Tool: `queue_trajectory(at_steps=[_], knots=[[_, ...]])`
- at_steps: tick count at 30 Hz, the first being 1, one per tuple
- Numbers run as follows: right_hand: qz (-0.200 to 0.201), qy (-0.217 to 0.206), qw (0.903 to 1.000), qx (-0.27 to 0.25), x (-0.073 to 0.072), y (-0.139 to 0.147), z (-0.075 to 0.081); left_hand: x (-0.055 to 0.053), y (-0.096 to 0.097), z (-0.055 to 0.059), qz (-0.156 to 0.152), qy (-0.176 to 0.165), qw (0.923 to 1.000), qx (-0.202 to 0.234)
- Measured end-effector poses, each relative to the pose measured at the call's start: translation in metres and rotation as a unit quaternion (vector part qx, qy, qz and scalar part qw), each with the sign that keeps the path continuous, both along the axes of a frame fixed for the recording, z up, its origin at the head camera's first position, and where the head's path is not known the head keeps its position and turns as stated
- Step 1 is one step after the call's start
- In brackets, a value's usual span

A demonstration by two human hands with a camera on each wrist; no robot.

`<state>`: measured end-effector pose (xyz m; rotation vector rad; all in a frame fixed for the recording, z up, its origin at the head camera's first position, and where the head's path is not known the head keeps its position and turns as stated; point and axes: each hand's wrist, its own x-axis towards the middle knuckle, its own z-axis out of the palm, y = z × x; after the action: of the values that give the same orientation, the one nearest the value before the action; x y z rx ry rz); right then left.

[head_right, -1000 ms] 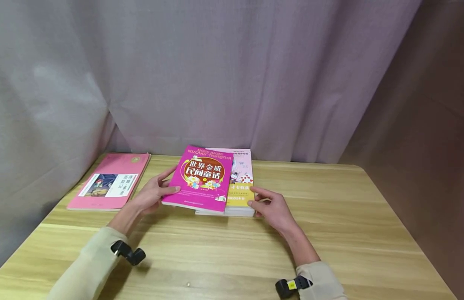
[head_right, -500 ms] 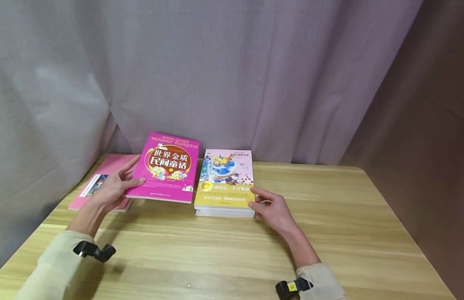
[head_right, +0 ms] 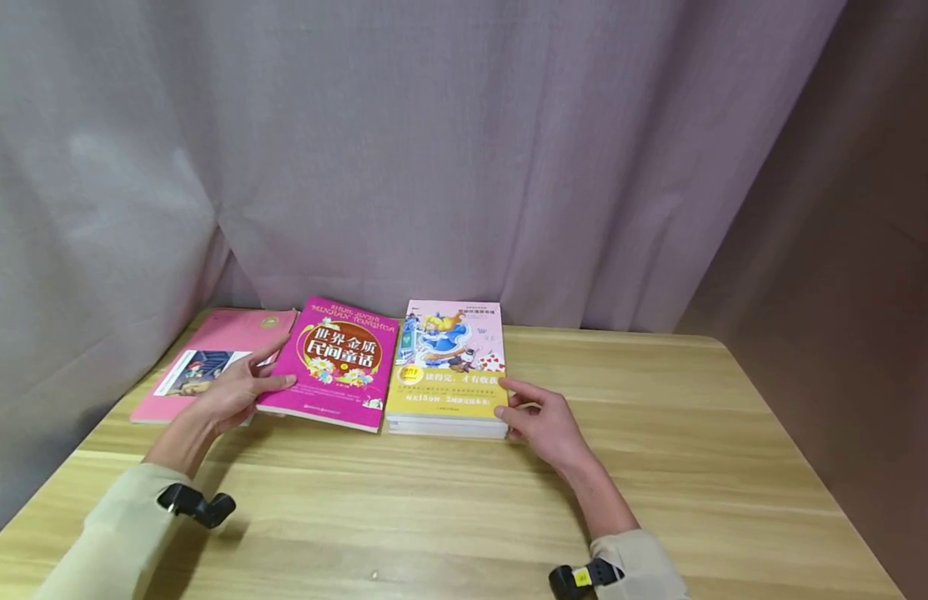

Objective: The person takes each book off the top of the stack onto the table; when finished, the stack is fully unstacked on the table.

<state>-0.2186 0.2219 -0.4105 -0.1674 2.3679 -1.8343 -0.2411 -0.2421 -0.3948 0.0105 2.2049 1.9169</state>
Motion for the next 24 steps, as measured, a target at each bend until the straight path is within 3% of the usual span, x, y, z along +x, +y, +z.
queue_trajectory(at_steps=[3,9,20,24], knots=[[0.002,-0.002,1.0000,0.001,0.000,-0.001,0.000,-0.004,0.002,0.000,0.005,-0.002,0.9998,-0.021],[0.000,-0.008,1.0000,-0.001,0.000,-0.001,0.000,-0.009,0.003,0.000,0.004,-0.016,0.9997,-0.018],[-0.001,-0.010,0.9999,-0.003,0.000,-0.001,0.000,-0.012,0.008,-0.002,0.027,-0.036,0.9924,-0.115],[-0.004,-0.012,0.9999,0.002,0.000,0.000,0.000,-0.012,0.010,-0.001,0.034,-0.033,0.9861,-0.159]])
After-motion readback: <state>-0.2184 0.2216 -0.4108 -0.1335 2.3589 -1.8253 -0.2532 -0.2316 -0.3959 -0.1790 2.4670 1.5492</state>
